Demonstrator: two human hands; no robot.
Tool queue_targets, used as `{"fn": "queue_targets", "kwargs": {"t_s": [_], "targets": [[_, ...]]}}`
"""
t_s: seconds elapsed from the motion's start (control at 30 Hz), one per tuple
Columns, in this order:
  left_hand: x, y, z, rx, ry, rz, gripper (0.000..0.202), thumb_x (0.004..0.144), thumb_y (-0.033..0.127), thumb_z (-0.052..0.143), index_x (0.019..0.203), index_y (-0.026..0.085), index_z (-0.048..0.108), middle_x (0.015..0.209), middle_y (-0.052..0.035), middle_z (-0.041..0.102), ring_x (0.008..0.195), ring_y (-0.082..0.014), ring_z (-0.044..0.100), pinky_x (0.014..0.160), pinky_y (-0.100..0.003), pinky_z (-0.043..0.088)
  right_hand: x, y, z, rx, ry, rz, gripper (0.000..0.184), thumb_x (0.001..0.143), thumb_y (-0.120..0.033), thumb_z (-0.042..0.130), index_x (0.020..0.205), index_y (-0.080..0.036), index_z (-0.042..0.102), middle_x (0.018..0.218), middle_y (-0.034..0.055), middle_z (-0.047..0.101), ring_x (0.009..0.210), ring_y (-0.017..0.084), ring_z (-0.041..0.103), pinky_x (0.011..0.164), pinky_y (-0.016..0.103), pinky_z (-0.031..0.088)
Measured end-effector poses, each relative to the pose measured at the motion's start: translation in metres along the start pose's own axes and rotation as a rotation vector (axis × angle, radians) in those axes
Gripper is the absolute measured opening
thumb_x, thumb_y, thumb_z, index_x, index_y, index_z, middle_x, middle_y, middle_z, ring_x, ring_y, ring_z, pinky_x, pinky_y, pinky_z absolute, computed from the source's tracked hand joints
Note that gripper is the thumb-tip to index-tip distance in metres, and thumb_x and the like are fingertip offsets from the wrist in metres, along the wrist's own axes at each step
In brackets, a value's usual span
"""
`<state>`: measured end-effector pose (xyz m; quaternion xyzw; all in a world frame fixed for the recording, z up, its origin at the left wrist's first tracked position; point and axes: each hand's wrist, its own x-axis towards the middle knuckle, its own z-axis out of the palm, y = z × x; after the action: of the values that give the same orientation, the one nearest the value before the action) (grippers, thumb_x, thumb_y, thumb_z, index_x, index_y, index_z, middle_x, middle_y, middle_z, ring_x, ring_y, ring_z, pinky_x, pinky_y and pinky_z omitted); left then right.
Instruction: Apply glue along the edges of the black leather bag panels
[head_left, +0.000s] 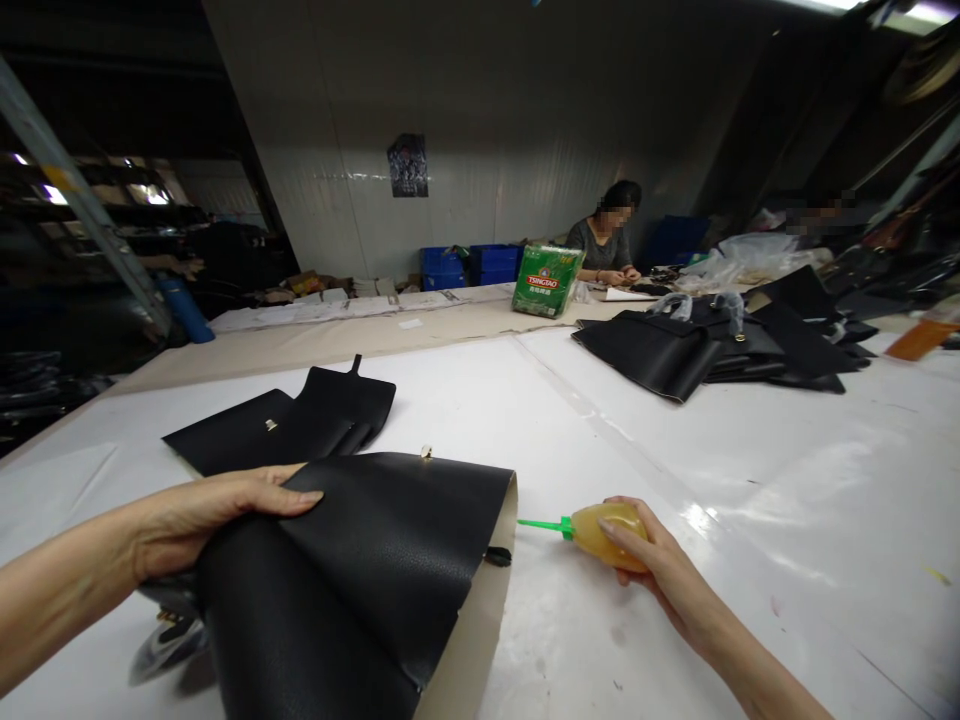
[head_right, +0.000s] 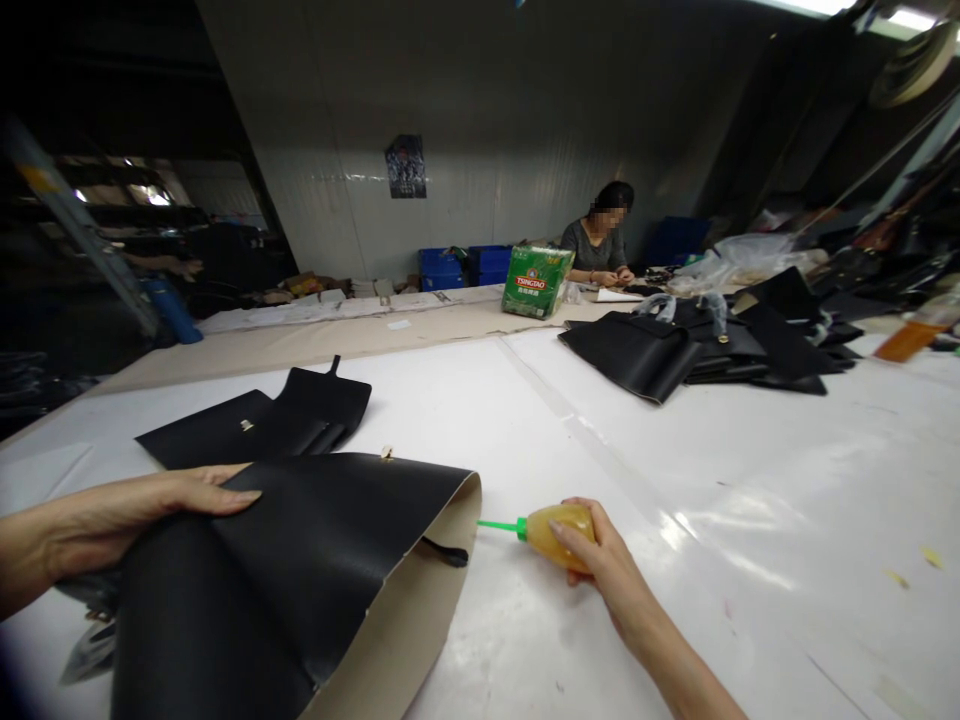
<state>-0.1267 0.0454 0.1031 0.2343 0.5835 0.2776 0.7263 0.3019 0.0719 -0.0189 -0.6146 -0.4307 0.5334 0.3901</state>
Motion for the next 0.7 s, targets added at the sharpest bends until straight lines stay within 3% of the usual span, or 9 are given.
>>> {"fn": "queue_targets", "kwargs": {"t_s": [0.1,0.23,0.43,0.7], "targets": [[0.0,0.001,0.0,-0.005,0.003,-0.004,0.061,0.073,0.018,0.071,0.129,0.015,0.048,0.105,-0.0158,0.071,0.097,-0.0351,0.067,0.098,-0.055,0.041,0.004,0.0,0.003,0.035,0.014,-0.004,0.04,0.072,-0.049,0.067,0.1,-0.025,0.053,0.079,0.0007,0.062,0.063,0.016,0.053,0.048,0.023,0.042],[0.001,0.002,-0.002,0.0,-0.016,0.001,0.059,0.074,0.018,0.07,0.129,0.015,0.048,0.105,-0.0154,0.071,0.094,-0.0337,0.068,0.098,-0.055,0.041,0.006,-0.001,0.009,0.054,0.02,0.023,0.041,0.072,-0.052,0.066,0.099,-0.024,0.053,0.088,0.0036,0.062,0.074,0.021,0.059,0.055,0.029,0.052],[0.003,0.006,0.0,0.042,-0.02,0.017,0.059,0.073,0.02,0.071,0.128,0.015,0.049,0.104,-0.0149,0.072,0.1,-0.0343,0.066,0.098,-0.054,0.042,0.012,0.0,0.013,-0.064,0.026,-0.148,0.048,0.073,-0.056,0.063,0.107,-0.026,0.048,0.102,0.005,0.057,0.091,0.027,0.06,0.067,0.036,0.057],[0.006,0.006,0.004,0.057,-0.016,0.021,0.054,0.071,0.021,0.073,0.121,0.014,0.055,0.102,-0.0154,0.072,0.1,-0.0353,0.065,0.096,-0.052,0.044,0.024,0.006,0.014,-0.432,0.084,-0.334,0.041,0.081,-0.057,0.053,0.111,-0.028,0.047,0.11,0.004,0.058,0.089,0.025,0.06,0.076,0.037,0.05]]}}
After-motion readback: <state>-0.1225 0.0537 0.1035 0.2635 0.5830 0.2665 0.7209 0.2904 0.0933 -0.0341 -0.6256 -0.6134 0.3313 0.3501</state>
